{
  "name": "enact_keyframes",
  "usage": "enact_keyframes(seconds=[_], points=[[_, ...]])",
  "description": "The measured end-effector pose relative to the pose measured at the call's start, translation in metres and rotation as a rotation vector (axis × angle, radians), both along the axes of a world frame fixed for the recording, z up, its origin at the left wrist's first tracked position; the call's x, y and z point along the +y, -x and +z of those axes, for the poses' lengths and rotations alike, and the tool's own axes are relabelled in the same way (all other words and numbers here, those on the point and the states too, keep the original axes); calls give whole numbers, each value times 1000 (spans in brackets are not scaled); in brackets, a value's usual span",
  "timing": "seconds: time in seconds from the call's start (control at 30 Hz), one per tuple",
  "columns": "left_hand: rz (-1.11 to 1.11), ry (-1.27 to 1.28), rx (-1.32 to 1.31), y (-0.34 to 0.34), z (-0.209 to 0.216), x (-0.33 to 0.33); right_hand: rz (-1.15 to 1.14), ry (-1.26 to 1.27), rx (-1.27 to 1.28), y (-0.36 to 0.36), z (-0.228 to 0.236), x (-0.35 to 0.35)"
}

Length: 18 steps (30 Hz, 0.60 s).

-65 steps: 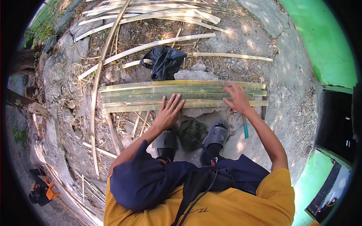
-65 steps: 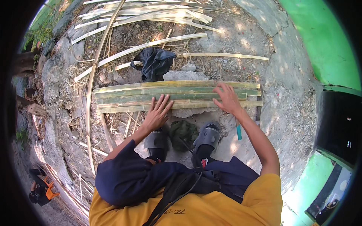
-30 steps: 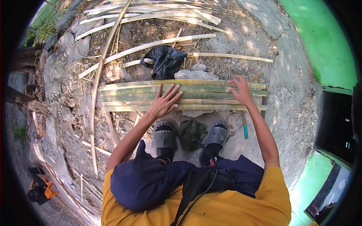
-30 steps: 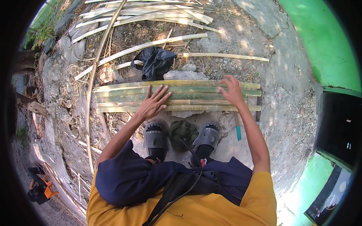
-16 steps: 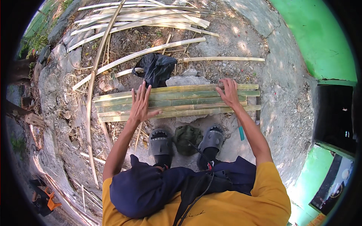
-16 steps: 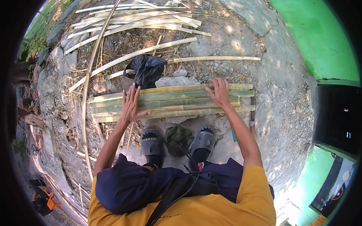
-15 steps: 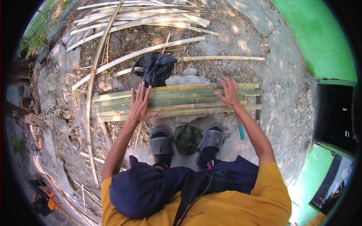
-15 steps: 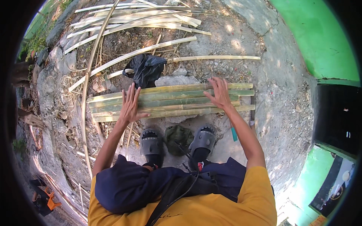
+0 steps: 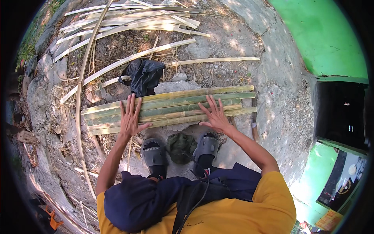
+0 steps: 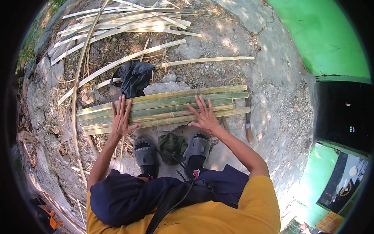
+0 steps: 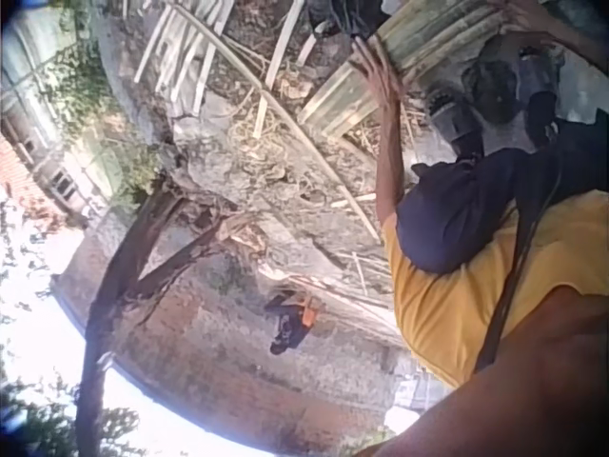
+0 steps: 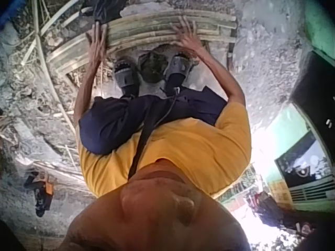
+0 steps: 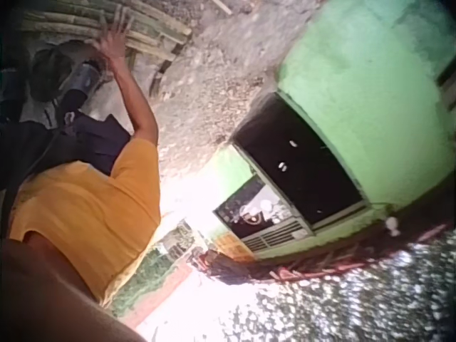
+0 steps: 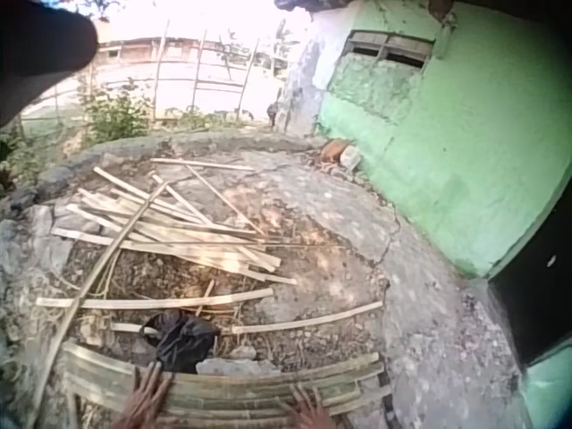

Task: The person arranges bamboo strips together and secures them by hammering nails through cross-bracing strips.

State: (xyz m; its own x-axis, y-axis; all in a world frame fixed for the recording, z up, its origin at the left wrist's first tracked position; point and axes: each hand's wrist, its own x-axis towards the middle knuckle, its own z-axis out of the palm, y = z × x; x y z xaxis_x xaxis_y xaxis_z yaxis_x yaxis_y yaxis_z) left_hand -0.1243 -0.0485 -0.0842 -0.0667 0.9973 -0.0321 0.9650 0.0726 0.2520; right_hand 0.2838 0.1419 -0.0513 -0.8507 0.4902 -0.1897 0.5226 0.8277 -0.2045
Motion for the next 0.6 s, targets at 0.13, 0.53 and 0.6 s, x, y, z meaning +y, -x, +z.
enact_keyframes(seconds=[0.13,0.53,0.6], points=[[5,-1,-29,-8,-1,2,-50,-102,-62,-11,-11,17],[97,-154,-175,6,-2,12,-35,-44,15,-1,0,7],[108,-201,-202,3,-3,14,103,-181,-147,-7,1,13]])
